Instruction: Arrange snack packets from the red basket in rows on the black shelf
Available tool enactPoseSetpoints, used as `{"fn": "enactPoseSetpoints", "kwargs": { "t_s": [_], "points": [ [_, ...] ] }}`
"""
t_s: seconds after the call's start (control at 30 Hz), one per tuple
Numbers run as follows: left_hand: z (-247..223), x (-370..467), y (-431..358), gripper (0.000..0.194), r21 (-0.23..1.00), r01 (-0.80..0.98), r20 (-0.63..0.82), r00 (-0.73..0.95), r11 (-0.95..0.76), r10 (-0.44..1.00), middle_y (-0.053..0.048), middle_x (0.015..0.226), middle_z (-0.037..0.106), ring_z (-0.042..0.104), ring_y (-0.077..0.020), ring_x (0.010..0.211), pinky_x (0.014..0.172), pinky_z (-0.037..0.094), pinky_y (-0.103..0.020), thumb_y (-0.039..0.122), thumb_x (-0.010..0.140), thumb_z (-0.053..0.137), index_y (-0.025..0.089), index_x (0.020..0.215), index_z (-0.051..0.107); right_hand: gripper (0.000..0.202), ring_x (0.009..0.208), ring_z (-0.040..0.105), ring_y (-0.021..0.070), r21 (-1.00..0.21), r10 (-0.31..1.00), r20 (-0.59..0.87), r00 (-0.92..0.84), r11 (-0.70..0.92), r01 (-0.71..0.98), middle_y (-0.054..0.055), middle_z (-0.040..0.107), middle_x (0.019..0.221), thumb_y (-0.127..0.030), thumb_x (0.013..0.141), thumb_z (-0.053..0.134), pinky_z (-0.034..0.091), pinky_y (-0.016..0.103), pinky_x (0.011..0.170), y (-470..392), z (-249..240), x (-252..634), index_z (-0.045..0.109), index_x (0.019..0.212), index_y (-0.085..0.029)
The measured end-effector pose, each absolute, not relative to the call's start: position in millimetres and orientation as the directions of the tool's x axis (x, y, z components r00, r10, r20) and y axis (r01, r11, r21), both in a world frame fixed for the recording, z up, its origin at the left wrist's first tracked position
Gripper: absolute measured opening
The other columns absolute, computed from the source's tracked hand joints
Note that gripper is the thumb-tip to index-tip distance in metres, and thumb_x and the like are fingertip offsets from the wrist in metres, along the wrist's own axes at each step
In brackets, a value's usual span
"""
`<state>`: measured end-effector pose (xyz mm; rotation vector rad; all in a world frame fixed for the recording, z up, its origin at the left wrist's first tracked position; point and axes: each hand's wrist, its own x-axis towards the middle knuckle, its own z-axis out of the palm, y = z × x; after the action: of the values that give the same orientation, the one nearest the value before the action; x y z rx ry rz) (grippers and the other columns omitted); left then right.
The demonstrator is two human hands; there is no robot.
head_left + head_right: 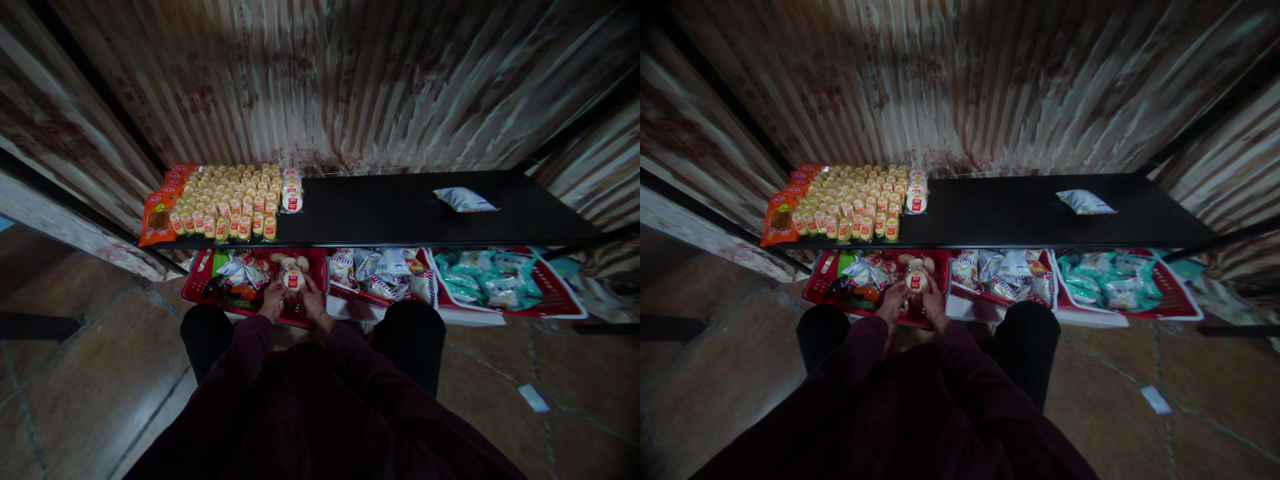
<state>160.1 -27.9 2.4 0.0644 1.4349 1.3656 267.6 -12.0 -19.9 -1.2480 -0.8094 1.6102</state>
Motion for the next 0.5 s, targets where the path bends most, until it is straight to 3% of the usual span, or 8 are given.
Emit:
{"fn": "enactPoseSetpoints", "kwargs": {
  "t_s": [0.37,0.5],
  "points": [
    [13.3,163.0,-29.0,0.021,0.78,-0.544,-0.57,-0.415,0.309,0.709,0.0,0.069,0.063,0.059,-0.0087,0.06,0.059,0.046,-0.02,0.003,0.062,0.069,0.015,0.078,0.062,0.051,0.088,0.064,0.0191,-0.939,0.956,-0.291,0.037,-0.278,-0.201,0.003,0.071,0.097,-0.038,0.069,0.063,0.053,0.031,0.074,-15.5,-15.8,271.1,0.06,0.118,-0.026],
    [17.6,165.0,-27.5,0.023,0.786,-0.543,-0.559,-0.424,0.294,0.712,0.0,0.068,0.063,0.061,-0.0116,0.063,0.061,0.047,-0.022,0.006,0.059,0.073,0.015,0.077,0.063,0.053,0.083,0.064,0.019,-0.936,0.957,-0.287,0.049,-0.269,-0.228,0.004,0.071,0.1,-0.042,0.069,0.061,0.054,0.032,0.071,-16.9,-7.7,269.6,0.059,0.12,-0.024]
  ]
}}
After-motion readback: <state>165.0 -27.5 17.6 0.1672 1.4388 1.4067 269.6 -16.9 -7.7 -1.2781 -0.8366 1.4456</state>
